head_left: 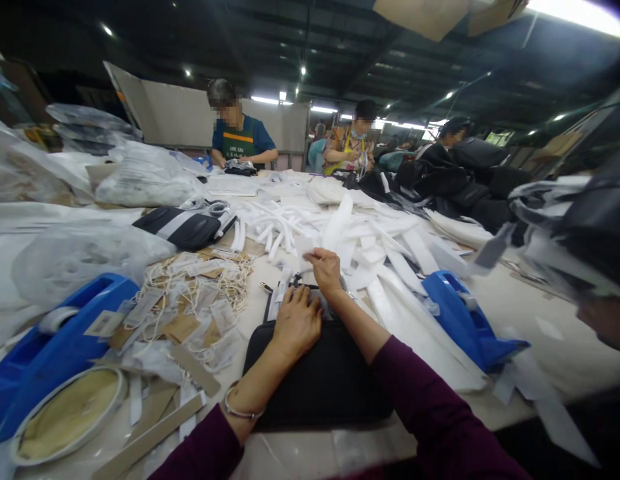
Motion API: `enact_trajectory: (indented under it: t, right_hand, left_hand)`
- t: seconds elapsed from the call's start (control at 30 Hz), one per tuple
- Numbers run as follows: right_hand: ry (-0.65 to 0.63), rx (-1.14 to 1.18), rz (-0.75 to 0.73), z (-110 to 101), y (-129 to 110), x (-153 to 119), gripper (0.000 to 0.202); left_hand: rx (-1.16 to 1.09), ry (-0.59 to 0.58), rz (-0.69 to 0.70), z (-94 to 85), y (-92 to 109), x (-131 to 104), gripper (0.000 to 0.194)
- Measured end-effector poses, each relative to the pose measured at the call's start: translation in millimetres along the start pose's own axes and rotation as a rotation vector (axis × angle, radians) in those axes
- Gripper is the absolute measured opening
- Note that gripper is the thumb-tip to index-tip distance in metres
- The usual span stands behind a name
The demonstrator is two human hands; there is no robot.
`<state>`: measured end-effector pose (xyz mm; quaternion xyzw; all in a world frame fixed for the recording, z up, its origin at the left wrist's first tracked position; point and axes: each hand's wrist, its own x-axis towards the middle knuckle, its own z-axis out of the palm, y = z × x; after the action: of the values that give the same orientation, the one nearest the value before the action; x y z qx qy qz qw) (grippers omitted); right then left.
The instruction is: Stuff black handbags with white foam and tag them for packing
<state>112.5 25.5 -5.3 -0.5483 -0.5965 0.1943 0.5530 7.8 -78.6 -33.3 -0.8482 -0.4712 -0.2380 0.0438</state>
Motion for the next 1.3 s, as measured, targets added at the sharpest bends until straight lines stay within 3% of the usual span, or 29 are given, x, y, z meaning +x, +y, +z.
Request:
enact_trajectory:
  t: [0.17,0.27,0.43,0.53,0.63,0.8,1.03,1.3]
  right_hand:
    - [0.1,0.027,-0.051,-3.2,-18.9,17.0,0.029]
    - [0.119,0.036,-0.133,-16.6,-37.8,3.6,0.031]
    - [-0.097,-0.016,-0.369,-54.1,-50.9,-77.2,0.019]
    - [-0.19,-0.06,-0.45,-73.8,-44.1,-124.8,0.028]
    - [-0.264,-0.139,-0.514,-85.3,-37.1,-150.3,0.033]
    - [-0.422,-0.322,-0.629,-92.3,-33.8,-162.5,0.032]
    - [-0.481,-0.428,-0.713,-97.3,-31.3,-175.4,0.033]
    - [-0.569,-0.521,-0.73,-113.3,-33.8,-203.4,0.046]
  left_hand:
    - [0.001,0.019,0.009,2.7,-1.5,-1.4,0.031]
    - [0.003,0.03,0.013,4.0,-2.3,-2.4,0.031]
    - [-0.078,0.053,0.005,4.7,-7.5,-3.4,0.027]
    - [-0.216,0.054,-0.034,4.3,-11.6,-2.1,0.027]
    - [-0.27,0.075,-0.113,2.8,-12.4,-0.8,0.027]
    - [-0.335,0.093,-0.097,-0.5,-12.6,-1.2,0.033]
    - [-0.432,0.079,-0.01,-0.3,-18.3,-2.8,0.038]
    - [-0.411,0.058,0.113,-11.8,-11.6,-8.6,0.02]
